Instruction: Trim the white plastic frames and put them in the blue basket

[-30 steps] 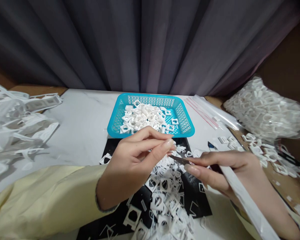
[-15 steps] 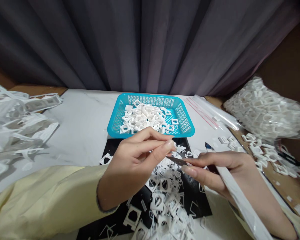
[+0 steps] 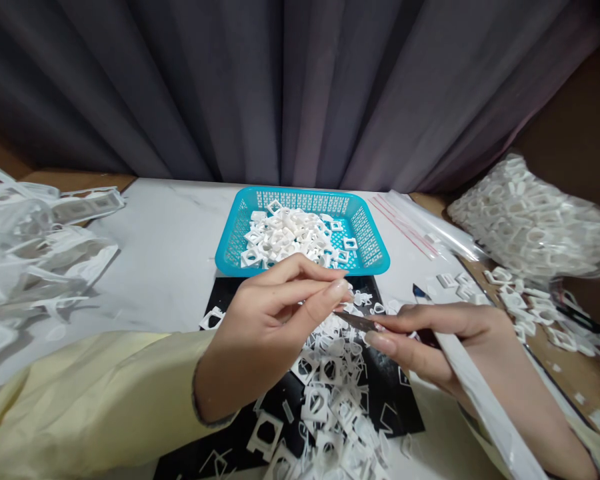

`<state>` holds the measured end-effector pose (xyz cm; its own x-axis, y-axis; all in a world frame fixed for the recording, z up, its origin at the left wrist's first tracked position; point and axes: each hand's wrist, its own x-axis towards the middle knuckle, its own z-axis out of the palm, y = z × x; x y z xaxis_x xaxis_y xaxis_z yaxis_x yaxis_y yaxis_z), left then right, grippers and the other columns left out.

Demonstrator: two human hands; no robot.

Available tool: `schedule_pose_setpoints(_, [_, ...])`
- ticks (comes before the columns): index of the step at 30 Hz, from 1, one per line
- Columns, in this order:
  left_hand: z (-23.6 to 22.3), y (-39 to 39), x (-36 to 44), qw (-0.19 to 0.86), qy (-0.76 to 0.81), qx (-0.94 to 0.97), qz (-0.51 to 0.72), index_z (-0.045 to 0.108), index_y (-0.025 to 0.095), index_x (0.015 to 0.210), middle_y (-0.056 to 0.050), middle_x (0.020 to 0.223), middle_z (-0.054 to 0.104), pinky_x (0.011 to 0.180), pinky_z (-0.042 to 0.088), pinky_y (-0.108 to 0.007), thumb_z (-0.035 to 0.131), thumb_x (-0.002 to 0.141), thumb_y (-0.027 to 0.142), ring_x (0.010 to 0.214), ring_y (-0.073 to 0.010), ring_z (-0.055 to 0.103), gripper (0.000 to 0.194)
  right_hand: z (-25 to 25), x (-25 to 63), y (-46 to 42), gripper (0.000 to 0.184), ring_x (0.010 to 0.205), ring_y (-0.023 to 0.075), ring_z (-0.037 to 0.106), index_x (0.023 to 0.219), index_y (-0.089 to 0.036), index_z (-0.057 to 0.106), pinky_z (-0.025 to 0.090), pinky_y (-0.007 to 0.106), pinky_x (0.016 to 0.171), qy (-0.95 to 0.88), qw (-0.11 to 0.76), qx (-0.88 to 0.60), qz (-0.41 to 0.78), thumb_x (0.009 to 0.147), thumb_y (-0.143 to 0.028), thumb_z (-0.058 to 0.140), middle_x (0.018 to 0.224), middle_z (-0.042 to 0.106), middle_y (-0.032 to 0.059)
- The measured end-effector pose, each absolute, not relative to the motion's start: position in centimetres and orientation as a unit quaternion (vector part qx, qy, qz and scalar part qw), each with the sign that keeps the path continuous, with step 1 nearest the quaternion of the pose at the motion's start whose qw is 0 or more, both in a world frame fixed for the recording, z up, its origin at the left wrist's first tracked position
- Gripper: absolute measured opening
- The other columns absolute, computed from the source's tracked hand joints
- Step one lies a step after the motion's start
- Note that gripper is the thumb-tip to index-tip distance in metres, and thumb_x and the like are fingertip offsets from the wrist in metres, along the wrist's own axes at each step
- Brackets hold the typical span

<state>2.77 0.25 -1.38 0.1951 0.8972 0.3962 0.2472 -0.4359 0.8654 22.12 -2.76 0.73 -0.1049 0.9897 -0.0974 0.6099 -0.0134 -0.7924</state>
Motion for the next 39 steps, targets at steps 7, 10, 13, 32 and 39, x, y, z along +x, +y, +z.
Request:
schedule_pose_setpoints(7, [-1.47, 0.29, 2.85, 0.336, 0.407, 0.695, 0.488, 0.074, 0.017, 0.075, 0.0, 0.083, 0.067, 0.075, 0.05, -0.013, 0.059, 0.083, 0.013, 0.08, -0.0075, 0.065, 0.018, 0.64, 22.08, -2.77, 0.023, 0.05, 0.0113, 0.052, 0.081, -0.02, 0.077, 0.044, 0.019, 0.044, -0.643, 0.286, -0.606, 0.372, 0.065, -0.038, 0.076, 0.056, 0.063, 0.0017])
schedule_pose_setpoints(10, [-1.47, 0.32, 2.85, 0.334, 0.411, 0.695, 0.486, 0.074, 0.017, 0.076, -0.001, 0.084, 0.067, 0.076, 0.05, -0.013, 0.059, 0.083, 0.013, 0.081, -0.0078, 0.065, 0.017, 0.55, 22.05, -2.8, 0.021, 0.052, 0.0113, 0.053, 0.082, -0.021, 0.077, 0.044, 0.019, 0.046, -0.639, 0.283, -0.605, 0.381, 0.065, -0.034, 0.077, 0.062, 0.066, 0.0017])
schedule_pose_setpoints(13, [-1.47, 0.33, 2.82, 0.331, 0.413, 0.697, 0.484, 0.074, 0.018, 0.075, 0.0, 0.084, 0.068, 0.076, 0.051, -0.015, 0.059, 0.083, 0.013, 0.079, -0.0084, 0.064, 0.018, 0.47, 21.96, -2.82, 0.019, 0.053, 0.0102, 0.052, 0.082, -0.023, 0.077, 0.043, 0.018, 0.047, -0.638, 0.29, -0.6, 0.386, 0.066, -0.033, 0.077, 0.062, 0.066, 0.0003])
schedule_pose_setpoints(32, [-2.06, 0.46, 2.92, 0.298, 0.38, 0.709, 0.514, 0.074, 0.01, 0.079, -0.004, 0.083, 0.067, 0.073, 0.05, -0.01, 0.06, 0.082, 0.01, 0.077, -0.0062, 0.063, 0.015, 0.15, 21.39, -3.34, 0.004, 0.046, 0.0069, 0.041, 0.07, -0.02, 0.075, 0.038, 0.016, 0.043, -0.628, 0.336, -0.572, 0.406, 0.066, -0.022, 0.076, 0.05, 0.055, -0.0037])
schedule_pose_setpoints(39, [-2.21, 0.53, 3.09, 0.261, 0.365, 0.722, 0.527, 0.074, 0.007, 0.078, -0.005, 0.081, 0.065, 0.075, 0.049, -0.011, 0.06, 0.082, 0.008, 0.079, -0.0073, 0.064, 0.015, 0.31, 21.31, -3.23, 0.009, 0.045, 0.0061, 0.038, 0.062, -0.019, 0.071, 0.033, 0.016, 0.04, -0.616, 0.321, -0.58, 0.426, 0.068, -0.026, 0.075, 0.049, 0.051, -0.0044])
